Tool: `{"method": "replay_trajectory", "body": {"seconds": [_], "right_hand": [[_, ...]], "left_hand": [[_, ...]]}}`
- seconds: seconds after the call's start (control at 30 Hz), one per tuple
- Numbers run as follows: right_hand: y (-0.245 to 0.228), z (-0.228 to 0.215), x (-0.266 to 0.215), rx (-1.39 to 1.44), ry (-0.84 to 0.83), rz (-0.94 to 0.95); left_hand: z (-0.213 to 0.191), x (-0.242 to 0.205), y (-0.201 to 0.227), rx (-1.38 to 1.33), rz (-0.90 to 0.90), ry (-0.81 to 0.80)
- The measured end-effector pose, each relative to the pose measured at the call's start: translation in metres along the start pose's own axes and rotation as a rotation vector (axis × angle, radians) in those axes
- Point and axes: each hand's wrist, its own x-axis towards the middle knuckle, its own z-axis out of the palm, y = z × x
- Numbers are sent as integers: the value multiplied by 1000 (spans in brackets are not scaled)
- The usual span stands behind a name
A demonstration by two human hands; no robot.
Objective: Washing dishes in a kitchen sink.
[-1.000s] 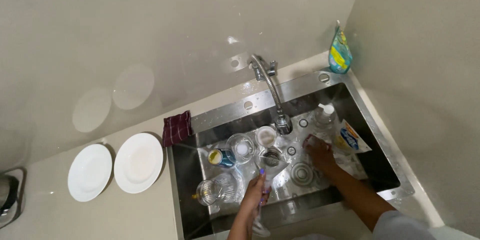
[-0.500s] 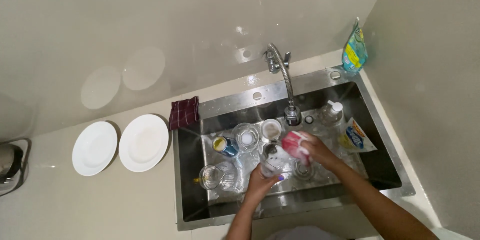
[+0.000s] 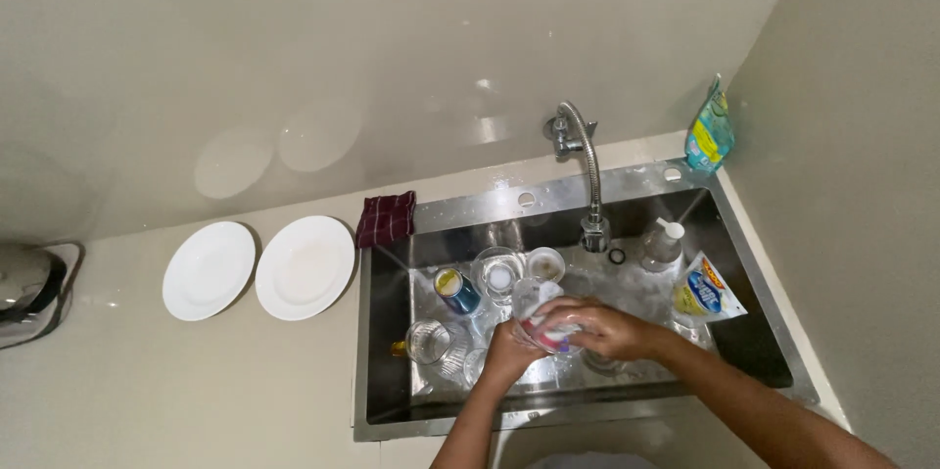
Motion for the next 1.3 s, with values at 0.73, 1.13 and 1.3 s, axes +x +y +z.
{"method": "replay_trajectory", "body": {"seconds": [0.73, 1.13, 1.3], "right_hand": [[78, -2, 10, -243, 332, 220], [83, 20, 15, 819, 472, 533], [76, 18, 14, 685, 600, 672]], "left_hand": [[13, 16, -16, 10, -35, 23], [7, 35, -3, 9, 67, -188], [21, 15, 25, -46, 209, 36]]}}
